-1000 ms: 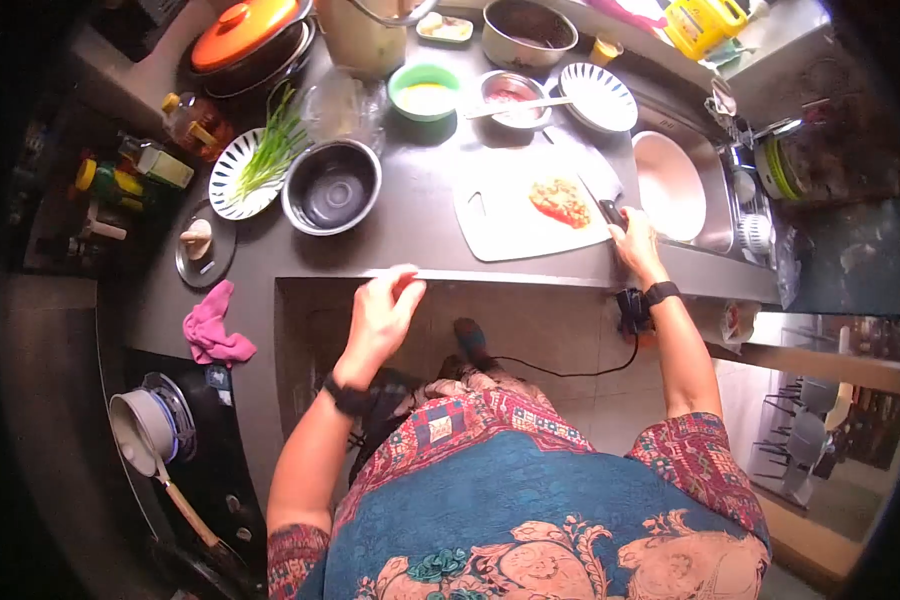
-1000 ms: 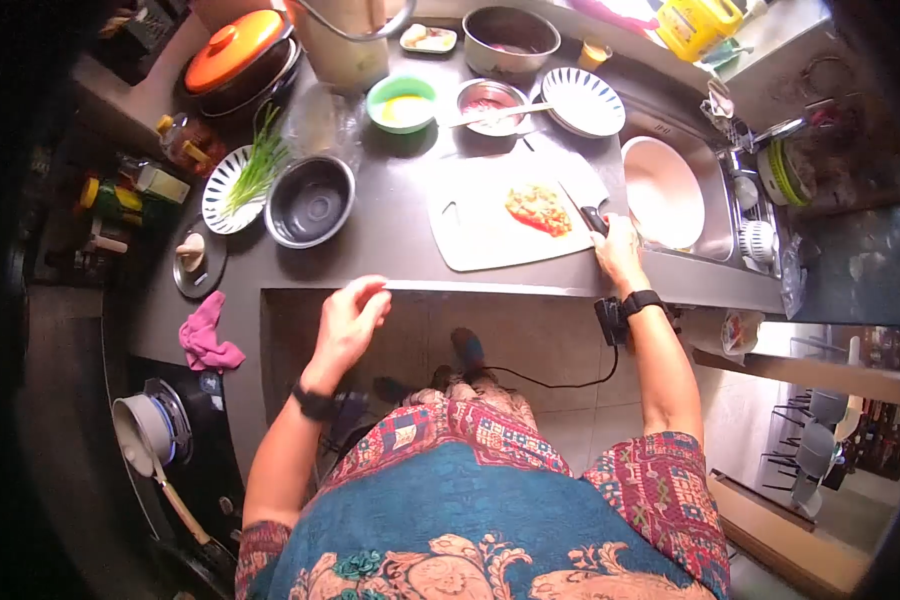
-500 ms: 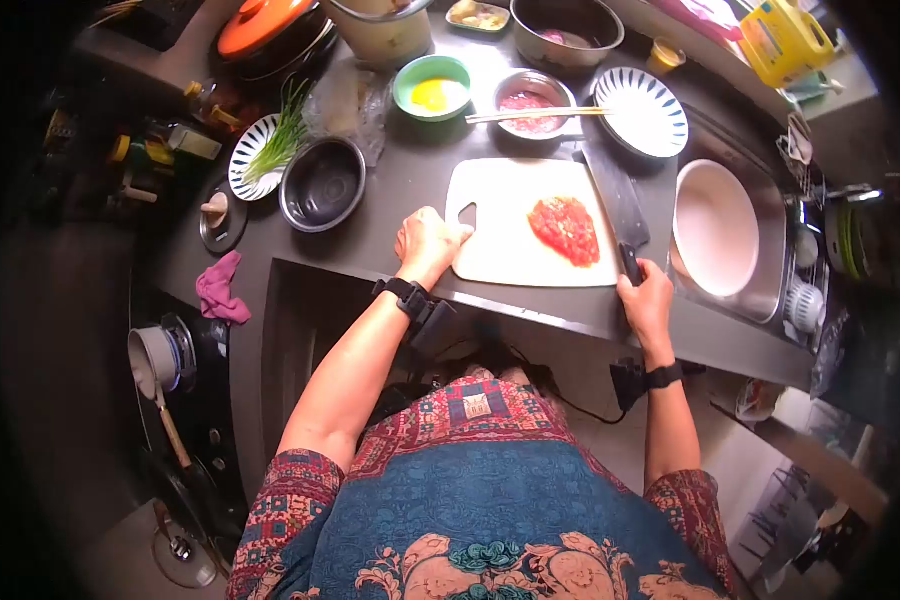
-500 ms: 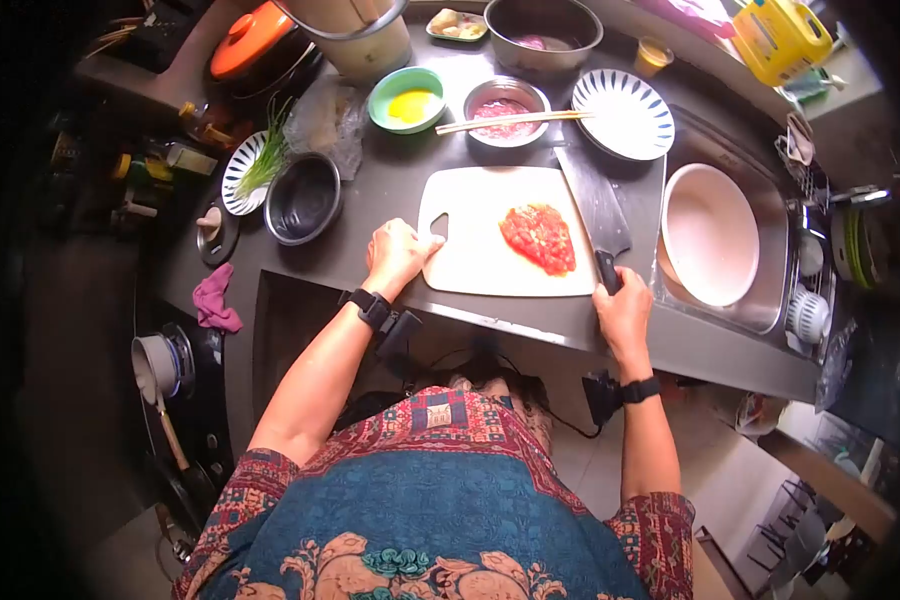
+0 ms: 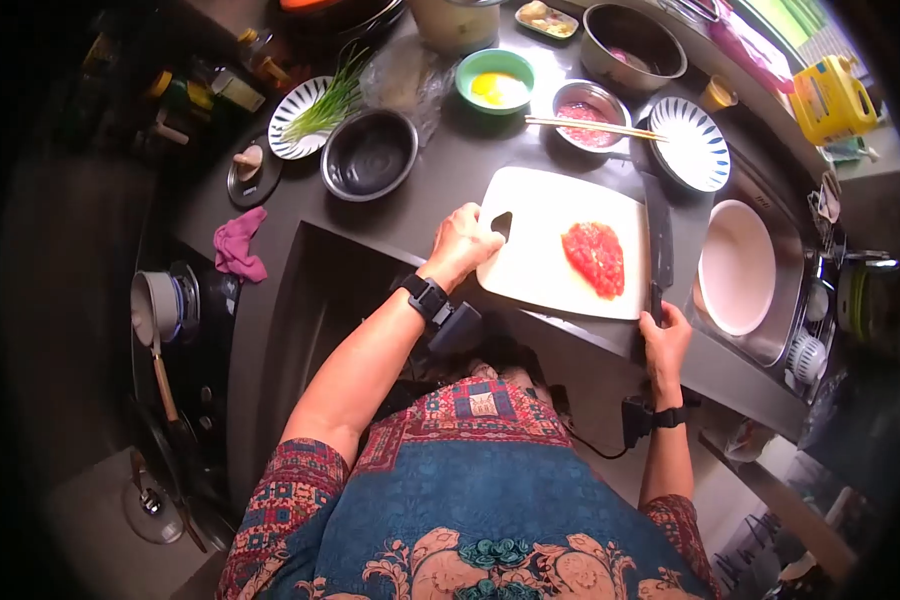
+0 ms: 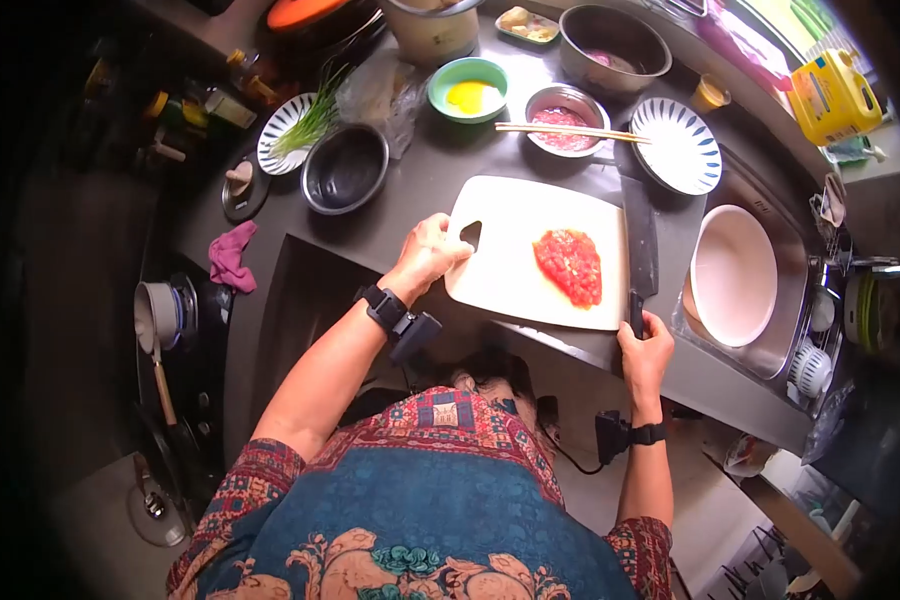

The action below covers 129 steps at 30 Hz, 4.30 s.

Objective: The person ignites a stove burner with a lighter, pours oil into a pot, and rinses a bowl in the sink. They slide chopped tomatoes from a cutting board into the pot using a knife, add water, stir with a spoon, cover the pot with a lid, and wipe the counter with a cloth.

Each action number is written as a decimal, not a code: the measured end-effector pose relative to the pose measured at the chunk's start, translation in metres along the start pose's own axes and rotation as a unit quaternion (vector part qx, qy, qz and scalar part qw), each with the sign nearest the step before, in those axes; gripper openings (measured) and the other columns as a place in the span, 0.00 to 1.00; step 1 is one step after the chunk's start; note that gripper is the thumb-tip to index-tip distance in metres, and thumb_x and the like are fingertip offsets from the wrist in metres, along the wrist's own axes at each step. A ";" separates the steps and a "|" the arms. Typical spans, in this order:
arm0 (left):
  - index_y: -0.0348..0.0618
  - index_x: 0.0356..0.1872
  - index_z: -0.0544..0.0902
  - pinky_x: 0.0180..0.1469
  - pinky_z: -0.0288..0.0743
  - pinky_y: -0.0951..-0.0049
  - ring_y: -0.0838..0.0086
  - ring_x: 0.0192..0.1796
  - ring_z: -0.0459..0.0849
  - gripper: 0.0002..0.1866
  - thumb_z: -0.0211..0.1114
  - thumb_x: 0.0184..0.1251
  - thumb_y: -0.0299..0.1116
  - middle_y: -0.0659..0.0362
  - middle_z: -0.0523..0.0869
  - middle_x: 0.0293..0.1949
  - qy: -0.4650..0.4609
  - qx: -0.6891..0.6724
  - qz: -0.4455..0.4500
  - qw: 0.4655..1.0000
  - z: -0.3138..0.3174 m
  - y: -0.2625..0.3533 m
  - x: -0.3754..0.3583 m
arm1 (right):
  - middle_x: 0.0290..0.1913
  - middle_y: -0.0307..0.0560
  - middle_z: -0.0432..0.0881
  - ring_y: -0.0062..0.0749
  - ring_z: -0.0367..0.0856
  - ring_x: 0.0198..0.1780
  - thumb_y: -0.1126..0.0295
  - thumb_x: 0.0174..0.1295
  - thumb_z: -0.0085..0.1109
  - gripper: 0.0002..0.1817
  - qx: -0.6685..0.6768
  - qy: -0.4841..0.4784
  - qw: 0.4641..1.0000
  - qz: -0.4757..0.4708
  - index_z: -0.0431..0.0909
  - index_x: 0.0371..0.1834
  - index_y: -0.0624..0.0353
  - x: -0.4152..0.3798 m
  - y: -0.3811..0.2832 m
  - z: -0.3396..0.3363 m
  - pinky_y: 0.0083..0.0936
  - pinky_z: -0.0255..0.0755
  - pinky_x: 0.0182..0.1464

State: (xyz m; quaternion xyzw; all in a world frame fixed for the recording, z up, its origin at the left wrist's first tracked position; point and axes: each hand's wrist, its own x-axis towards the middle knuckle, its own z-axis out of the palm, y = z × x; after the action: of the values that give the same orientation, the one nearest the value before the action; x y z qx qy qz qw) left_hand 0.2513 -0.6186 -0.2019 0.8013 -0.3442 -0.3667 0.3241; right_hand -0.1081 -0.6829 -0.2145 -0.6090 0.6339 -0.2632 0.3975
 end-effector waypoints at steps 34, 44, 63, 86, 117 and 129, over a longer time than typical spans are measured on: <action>0.44 0.42 0.75 0.50 0.75 0.76 0.80 0.44 0.80 0.11 0.69 0.67 0.31 0.65 0.81 0.39 0.095 -0.588 0.066 0.801 -0.187 -0.102 -0.198 | 0.27 0.40 0.75 0.26 0.70 0.26 0.71 0.61 0.59 0.10 0.031 -0.035 0.917 -0.396 0.78 0.38 0.71 -0.047 -0.166 0.020 0.23 0.64 0.29; 0.44 0.44 0.78 0.54 0.78 0.70 0.74 0.47 0.83 0.09 0.67 0.65 0.27 0.62 0.83 0.41 0.374 -0.598 0.050 0.707 -0.254 -0.129 -0.352 | 0.23 0.32 0.70 0.12 0.63 0.21 0.76 0.67 0.55 0.07 0.123 -0.300 0.928 -0.181 0.77 0.46 0.65 -0.069 -0.228 0.122 0.14 0.54 0.22; 0.38 0.57 0.76 0.58 0.75 0.67 0.71 0.53 0.81 0.17 0.64 0.69 0.28 0.58 0.82 0.49 0.630 -0.524 0.026 0.573 -0.305 -0.246 -0.565 | 0.25 0.32 0.74 0.13 0.69 0.23 0.68 0.66 0.60 0.09 0.042 -0.480 0.850 -0.213 0.77 0.43 0.62 -0.264 -0.335 0.300 0.15 0.60 0.24; 0.42 0.49 0.79 0.60 0.73 0.63 0.70 0.53 0.81 0.10 0.62 0.72 0.32 0.60 0.82 0.47 0.674 -0.505 0.005 0.540 -0.318 -0.238 -0.563 | 0.32 0.37 0.72 0.18 0.65 0.24 0.62 0.71 0.54 0.17 0.304 -0.700 0.605 0.226 0.74 0.54 0.64 -0.174 -0.297 0.483 0.15 0.59 0.22; 0.35 0.62 0.74 0.62 0.74 0.64 0.68 0.58 0.81 0.21 0.61 0.70 0.27 0.54 0.82 0.55 0.742 -0.444 0.023 0.501 -0.359 -0.214 -0.481 | 0.30 0.43 0.77 0.24 0.72 0.35 0.64 0.66 0.62 0.18 0.072 -0.671 0.664 -0.322 0.76 0.50 0.69 -0.290 -0.408 0.408 0.25 0.70 0.39; 0.36 0.59 0.75 0.60 0.74 0.63 0.66 0.55 0.81 0.20 0.65 0.68 0.30 0.56 0.82 0.53 0.725 -0.492 0.043 0.480 -0.383 -0.245 -0.428 | 0.37 0.67 0.78 0.66 0.79 0.40 0.70 0.59 0.65 0.21 0.062 -0.721 0.430 -0.539 0.72 0.52 0.70 -0.390 -0.439 0.411 0.47 0.74 0.40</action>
State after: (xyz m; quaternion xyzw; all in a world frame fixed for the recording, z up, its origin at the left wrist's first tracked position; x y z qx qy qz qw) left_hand 0.4279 -0.0433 -0.0354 0.4759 0.2162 0.2496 0.8151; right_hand 0.4558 -0.2911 -0.0085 -0.7688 -0.3592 0.0723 0.5241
